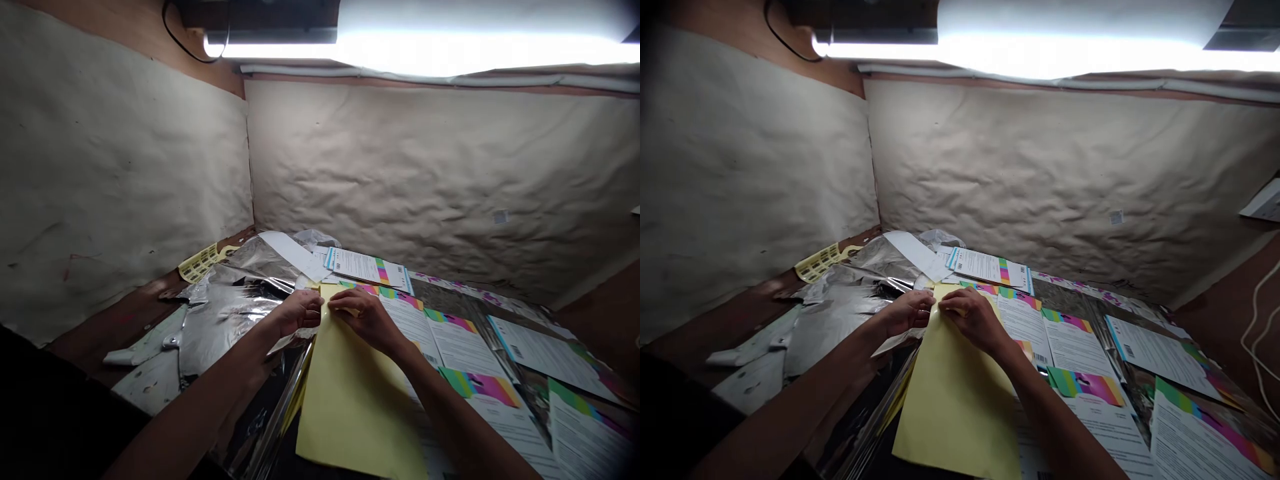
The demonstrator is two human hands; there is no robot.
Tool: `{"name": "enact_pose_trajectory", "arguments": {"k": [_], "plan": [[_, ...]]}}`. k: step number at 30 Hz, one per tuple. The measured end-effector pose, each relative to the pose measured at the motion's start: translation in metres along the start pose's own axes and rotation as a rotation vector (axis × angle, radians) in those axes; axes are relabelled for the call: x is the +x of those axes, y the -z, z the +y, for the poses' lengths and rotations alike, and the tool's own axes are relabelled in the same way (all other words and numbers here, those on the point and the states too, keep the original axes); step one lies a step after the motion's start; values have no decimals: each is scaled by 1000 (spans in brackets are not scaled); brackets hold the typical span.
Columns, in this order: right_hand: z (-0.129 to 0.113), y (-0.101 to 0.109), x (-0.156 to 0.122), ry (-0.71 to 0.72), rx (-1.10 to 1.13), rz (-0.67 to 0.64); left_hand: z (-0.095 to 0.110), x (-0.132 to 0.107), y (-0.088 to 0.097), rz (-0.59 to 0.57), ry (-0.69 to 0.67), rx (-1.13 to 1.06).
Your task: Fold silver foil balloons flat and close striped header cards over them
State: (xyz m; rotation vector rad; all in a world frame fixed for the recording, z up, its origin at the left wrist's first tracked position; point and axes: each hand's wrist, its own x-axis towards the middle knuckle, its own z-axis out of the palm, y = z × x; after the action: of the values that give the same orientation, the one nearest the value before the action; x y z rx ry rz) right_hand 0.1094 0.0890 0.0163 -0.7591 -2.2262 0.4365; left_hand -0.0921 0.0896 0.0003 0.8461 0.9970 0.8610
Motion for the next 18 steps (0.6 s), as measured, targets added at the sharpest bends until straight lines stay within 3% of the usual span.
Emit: {"name": "enact_pose_trajectory", "arguments": {"k": [9,18], "plan": [[1,9,3,-142,200,-6,2,0,8,-99,-34,-1],[0,14,5,-256,229,-34,-4,2,9,-150,-88,50]]}}
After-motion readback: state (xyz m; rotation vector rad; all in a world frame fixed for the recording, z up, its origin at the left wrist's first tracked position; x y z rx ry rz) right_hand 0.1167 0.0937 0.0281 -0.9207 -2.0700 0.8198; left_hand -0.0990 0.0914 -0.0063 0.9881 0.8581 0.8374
